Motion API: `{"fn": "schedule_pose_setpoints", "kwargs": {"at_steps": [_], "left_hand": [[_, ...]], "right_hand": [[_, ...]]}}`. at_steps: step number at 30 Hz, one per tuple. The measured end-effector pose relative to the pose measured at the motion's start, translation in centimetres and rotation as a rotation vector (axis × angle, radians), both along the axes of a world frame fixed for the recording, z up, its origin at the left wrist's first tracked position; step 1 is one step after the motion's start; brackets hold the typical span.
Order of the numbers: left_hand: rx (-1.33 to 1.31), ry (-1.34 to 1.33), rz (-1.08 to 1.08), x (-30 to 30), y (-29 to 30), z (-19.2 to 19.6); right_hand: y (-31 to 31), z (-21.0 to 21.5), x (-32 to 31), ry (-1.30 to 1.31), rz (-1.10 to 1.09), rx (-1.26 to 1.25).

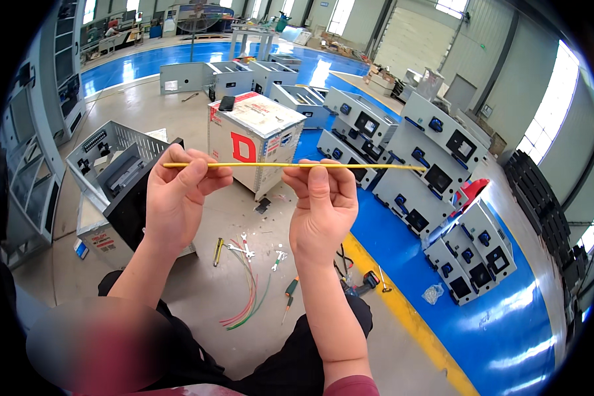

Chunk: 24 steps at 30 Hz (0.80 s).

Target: The person sits on the floor and strips the insulation from the ends of several colored wires by hand. They handle yellow, green, and red wires sequentially, pulling off the outer sheath to expose the inner conductor.

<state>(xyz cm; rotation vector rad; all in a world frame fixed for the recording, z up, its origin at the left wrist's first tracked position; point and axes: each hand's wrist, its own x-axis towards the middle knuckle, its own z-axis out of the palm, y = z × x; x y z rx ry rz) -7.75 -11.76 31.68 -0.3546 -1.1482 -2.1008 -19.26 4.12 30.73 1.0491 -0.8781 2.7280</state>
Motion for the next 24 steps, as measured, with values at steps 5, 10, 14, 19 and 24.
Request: {"fn": "schedule_pose_setpoints", "kwargs": {"at_steps": [5, 10, 14, 19, 24], "left_hand": [[-0.097, -0.124, -0.135, -0.4, -0.8, -0.9], [-0.427, -0.451, -0.121, -0.4, -1.4, -0.8], [-0.57, -0.609, -0.148, -0.7, 0.3, -1.1], [-0.498, -0.571, -0.063, -1.7, 1.2, -2.8], [-0.546, -0.607, 0.063, -2.2, 1.8, -4.1]], "right_hand": [[1.3, 0.6, -0.4, -0.027, 0.017, 0.032], [2.8, 0.7, -1.6, 0.041, -0.051, 0.331], [2.0, -0.4, -1.6, 0.022, -0.013, 0.407], [1.2, -1.9, -2.9, -0.032, 0.098, 0.506], [0.9, -4.0, -4.7, -0.136, 0.15, 0.381]]}}
